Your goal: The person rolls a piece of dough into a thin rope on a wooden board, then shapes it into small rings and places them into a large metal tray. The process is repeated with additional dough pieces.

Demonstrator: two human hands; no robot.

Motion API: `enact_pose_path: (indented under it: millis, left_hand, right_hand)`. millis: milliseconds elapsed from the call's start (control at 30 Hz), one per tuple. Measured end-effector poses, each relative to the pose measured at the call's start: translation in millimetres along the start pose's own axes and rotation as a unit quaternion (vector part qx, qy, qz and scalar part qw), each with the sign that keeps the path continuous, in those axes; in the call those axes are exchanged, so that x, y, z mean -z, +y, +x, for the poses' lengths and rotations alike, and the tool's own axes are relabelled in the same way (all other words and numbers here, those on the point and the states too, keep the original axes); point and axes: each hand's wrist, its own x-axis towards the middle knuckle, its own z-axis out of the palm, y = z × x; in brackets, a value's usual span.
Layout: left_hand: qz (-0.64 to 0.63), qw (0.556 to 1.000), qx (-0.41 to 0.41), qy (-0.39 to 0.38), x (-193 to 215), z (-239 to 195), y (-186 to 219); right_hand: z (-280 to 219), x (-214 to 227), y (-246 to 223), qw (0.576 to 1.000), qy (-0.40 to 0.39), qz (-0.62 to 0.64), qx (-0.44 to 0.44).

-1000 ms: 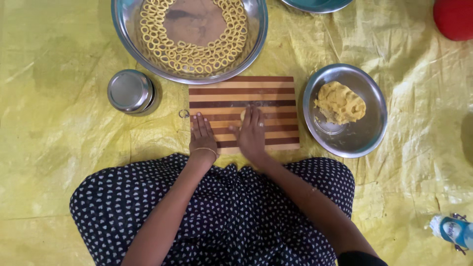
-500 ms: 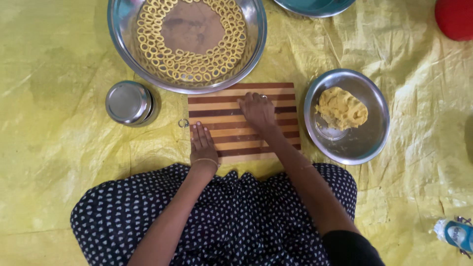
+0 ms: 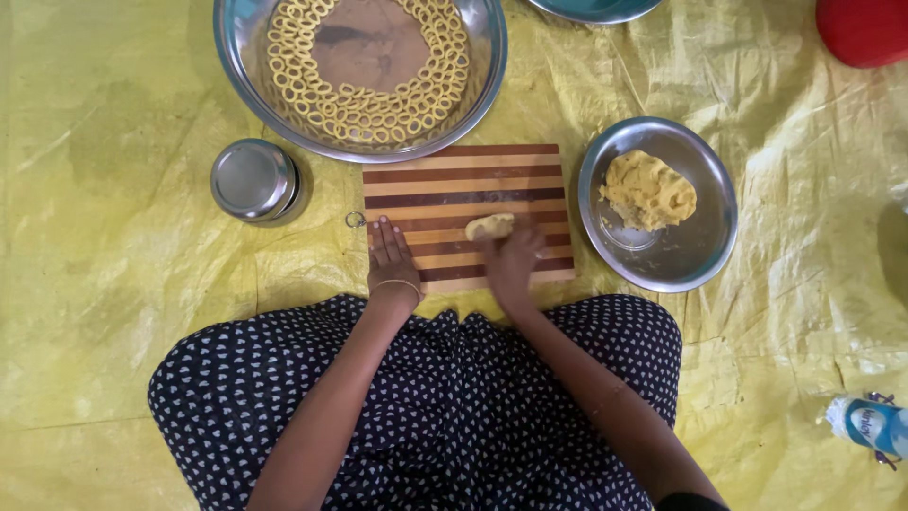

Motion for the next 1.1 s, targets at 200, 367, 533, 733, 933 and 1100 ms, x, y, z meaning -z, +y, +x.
enact_pose_path:
  millis: [200, 367, 533, 733, 933, 1100]
  left_hand:
    - [0.013, 1.0, 0.002, -0.017, -6.6, 5.6, 0.1]
    - [0.023, 1.0, 0.009, -0.011, -16.6, 11.8, 1.1]
    - [0.032, 0.999, 0.018, 0.024, -20.0, 15.9, 2.8]
    - [0.001, 0.999, 0.018, -0.034, -8.3, 9.6, 3.5]
    - [0.002, 1.0, 0.008, -0.027, -4.3, 6.1, 2.0]
    - [-0.019, 1.0, 0.014, -0.007, -10.6, 6.7, 2.8]
  right_hand:
    - [16.2, -45.6, -30.1, 0.944, 0.052, -0.177, 0.273]
    - [97.0, -53.7, -30.1, 0.902, -0.064, -0.288, 0.315]
    - [135.7, -63.9, -28.7, 0.886, -0.006, -0.23, 0.403]
    - [115.1, -50.3, -37.0, 0.902, -0.075, -0.252, 0.344]
    - [29.4, -9.4, -21.4, 0.87, -0.089, -0.307, 0.376]
    - [-27.9, -1.7, -14.5, 0.886, -0.107, -0.321, 0.316]
